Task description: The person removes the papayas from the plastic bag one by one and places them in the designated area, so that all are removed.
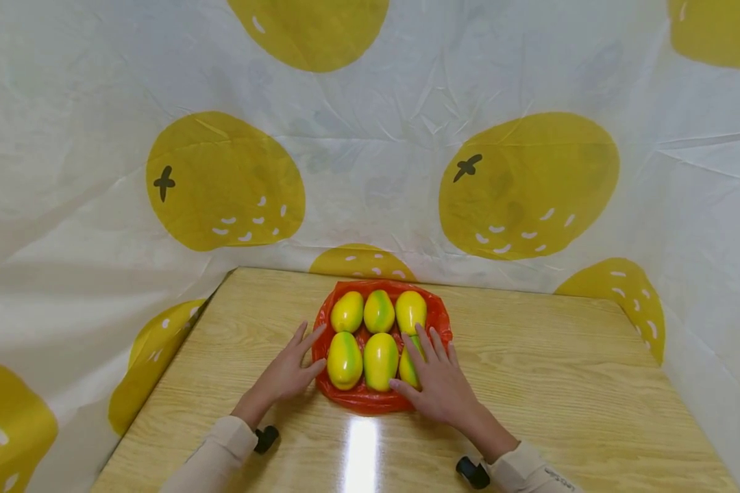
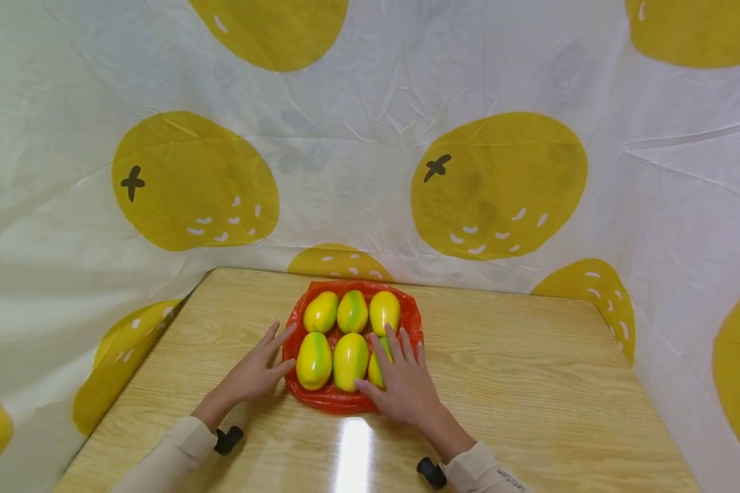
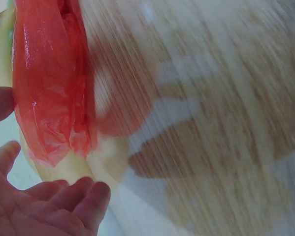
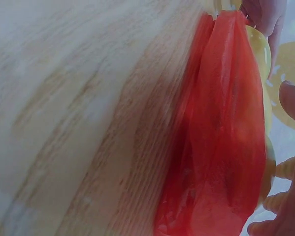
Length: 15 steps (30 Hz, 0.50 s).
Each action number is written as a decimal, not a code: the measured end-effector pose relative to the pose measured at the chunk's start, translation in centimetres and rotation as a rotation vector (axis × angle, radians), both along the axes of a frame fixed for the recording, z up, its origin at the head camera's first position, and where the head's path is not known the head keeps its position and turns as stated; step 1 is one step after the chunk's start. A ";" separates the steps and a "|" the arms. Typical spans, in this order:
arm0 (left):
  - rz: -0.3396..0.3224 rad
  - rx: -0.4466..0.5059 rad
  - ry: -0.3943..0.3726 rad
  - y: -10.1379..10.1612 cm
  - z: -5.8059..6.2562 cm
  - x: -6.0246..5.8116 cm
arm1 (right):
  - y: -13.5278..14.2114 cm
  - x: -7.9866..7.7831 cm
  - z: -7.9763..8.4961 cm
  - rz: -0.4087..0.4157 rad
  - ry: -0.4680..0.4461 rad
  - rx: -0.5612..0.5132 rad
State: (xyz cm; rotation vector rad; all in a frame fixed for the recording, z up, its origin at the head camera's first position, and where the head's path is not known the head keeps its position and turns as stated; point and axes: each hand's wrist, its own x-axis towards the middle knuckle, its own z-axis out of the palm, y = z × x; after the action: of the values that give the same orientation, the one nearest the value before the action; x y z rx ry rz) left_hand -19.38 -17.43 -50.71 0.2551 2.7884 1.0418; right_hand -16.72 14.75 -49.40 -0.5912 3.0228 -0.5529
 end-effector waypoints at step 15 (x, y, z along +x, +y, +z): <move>0.091 0.195 -0.081 1.0 0.2 0.0 | -0.3 0.0 -0.8 -0.029 -0.023 -0.044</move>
State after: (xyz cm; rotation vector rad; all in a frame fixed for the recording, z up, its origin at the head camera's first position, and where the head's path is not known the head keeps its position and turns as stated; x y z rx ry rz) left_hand -19.33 -16.43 -50.46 0.1070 2.6503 1.3169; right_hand -16.75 14.47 -50.20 -0.5403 3.0096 -0.6244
